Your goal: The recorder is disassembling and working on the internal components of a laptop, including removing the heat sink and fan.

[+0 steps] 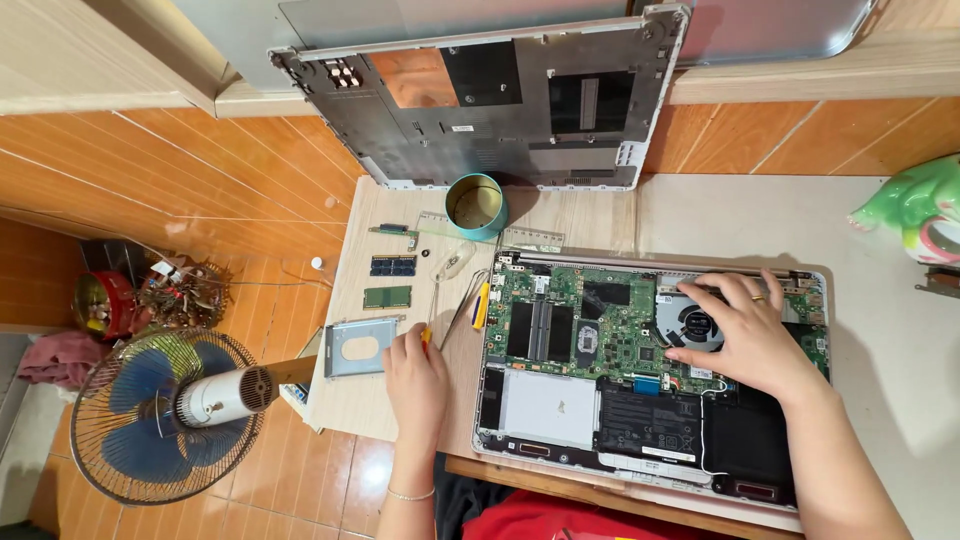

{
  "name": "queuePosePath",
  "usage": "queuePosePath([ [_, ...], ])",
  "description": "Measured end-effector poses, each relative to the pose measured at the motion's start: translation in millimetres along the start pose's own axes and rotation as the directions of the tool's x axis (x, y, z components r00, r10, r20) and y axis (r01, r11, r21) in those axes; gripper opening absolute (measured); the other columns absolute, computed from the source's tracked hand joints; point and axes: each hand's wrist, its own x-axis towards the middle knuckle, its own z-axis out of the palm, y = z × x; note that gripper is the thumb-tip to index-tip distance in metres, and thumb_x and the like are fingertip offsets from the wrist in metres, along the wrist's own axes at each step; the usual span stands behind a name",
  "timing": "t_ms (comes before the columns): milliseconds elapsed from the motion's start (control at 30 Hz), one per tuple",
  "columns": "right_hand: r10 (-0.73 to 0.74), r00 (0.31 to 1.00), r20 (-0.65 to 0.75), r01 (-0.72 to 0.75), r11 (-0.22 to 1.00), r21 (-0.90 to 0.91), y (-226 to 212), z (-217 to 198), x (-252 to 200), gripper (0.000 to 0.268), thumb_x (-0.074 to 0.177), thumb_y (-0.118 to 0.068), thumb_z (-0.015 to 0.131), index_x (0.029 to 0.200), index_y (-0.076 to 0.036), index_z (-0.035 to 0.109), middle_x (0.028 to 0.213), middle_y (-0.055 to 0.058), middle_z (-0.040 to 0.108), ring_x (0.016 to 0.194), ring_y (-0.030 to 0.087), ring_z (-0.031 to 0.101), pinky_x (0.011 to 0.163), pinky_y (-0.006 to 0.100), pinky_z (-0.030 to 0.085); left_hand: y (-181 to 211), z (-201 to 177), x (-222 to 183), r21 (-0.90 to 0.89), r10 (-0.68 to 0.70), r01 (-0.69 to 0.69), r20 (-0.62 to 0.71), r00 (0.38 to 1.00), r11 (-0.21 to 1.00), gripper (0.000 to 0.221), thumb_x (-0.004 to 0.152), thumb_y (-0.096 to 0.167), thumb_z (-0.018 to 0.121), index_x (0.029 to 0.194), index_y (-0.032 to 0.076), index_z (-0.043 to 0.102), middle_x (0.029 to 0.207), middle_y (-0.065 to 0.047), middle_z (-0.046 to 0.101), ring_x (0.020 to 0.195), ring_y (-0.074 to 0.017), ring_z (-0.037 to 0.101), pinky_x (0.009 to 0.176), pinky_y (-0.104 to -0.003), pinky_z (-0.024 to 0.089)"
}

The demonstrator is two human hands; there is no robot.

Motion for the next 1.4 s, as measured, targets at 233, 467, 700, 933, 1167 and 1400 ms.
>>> queuePosePath([
  [233, 0.008, 1.0, 0.002, -0.008, 1.0, 0.021, 6, 0, -2, 0.094, 0.058, -0.063, 0.081, 0.136, -0.016, 0.06, 0.133, 0.006, 0.054, 0.133, 0.025, 0.047, 0.126, 0.058, 0.008, 34, 7, 22, -0.231, 0.258, -0.245, 0.028, 0.966, 0.942, 0.028, 0.091, 0.011, 0.068, 0.118, 0.002, 0.066, 0.111, -0.016, 0.067, 0.101, -0.0361, 0.062, 0.088, -0.045, 0.051],
  [467, 0.0, 0.999, -0.044, 0.003, 0.998, 0.056, 6, -1, -1, 0.091, 0.056, -0.062, 0.083, 0.133, -0.017, 0.062, 0.132, 0.005, 0.055, 0.133, 0.026, 0.046, 0.125, 0.058, 0.011, 38, 17, 37, -0.141, 0.274, -0.252, 0.179, 0.945, 0.958, 0.025, 0.088, 0.007, 0.066, 0.112, 0.008, 0.071, 0.112, -0.011, 0.068, 0.1, -0.0329, 0.064, 0.079, -0.043, 0.056],
  [700, -0.019, 0.999, -0.037, 0.022, 0.997, 0.068, 7, 2, -1, 0.094, 0.056, -0.063, 0.084, 0.135, -0.017, 0.061, 0.132, 0.006, 0.055, 0.131, 0.024, 0.048, 0.125, 0.059, 0.011, 20, 14, 39, -0.138, 0.217, -0.178, 0.363, 0.906, 0.974, 0.012, 0.09, 0.016, 0.07, 0.091, 0.005, 0.065, 0.093, -0.014, 0.069, 0.087, -0.0348, 0.068, 0.075, -0.044, 0.056],
  [933, -0.012, 1.0, -0.011, 0.012, 0.998, 0.055, 7, 0, 0, 0.09, 0.057, -0.061, 0.085, 0.132, -0.017, 0.062, 0.133, 0.005, 0.055, 0.131, 0.024, 0.048, 0.125, 0.06, 0.01, 16, -14, 5, -0.399, -0.029, 0.138, 0.268, 0.963, 0.906, 0.023, 0.097, 0.012, 0.059, 0.117, 0.001, 0.054, 0.082, -0.018, 0.068, 0.071, -0.0371, 0.067, 0.059, -0.045, 0.052],
  [1167, -0.038, 0.999, 0.007, 0.038, 0.996, 0.082, 7, 1, 0, 0.088, 0.059, -0.058, 0.085, 0.133, -0.016, 0.064, 0.131, 0.006, 0.055, 0.129, 0.025, 0.05, 0.124, 0.06, 0.011, 106, -19, -42, -0.536, 0.181, 0.126, 0.485, 0.856, 0.835, 0.035, 0.098, 0.018, 0.061, 0.133, 0.014, 0.062, 0.076, -0.012, 0.069, 0.063, -0.0272, 0.068, 0.056, -0.039, 0.053],
  [1400, -0.067, 0.997, -0.03, 0.07, 0.99, 0.126, 7, -1, 1, 0.083, 0.062, -0.053, 0.086, 0.132, -0.015, 0.064, 0.129, 0.008, 0.057, 0.127, 0.028, 0.051, 0.123, 0.058, 0.015, 140, 2, -47, -0.384, 0.377, -0.235, 0.35, 0.858, 0.893, 0.027, 0.095, 0.02, 0.067, 0.121, 0.014, 0.07, 0.078, -0.009, 0.072, 0.065, -0.0281, 0.07, 0.054, -0.04, 0.054],
])
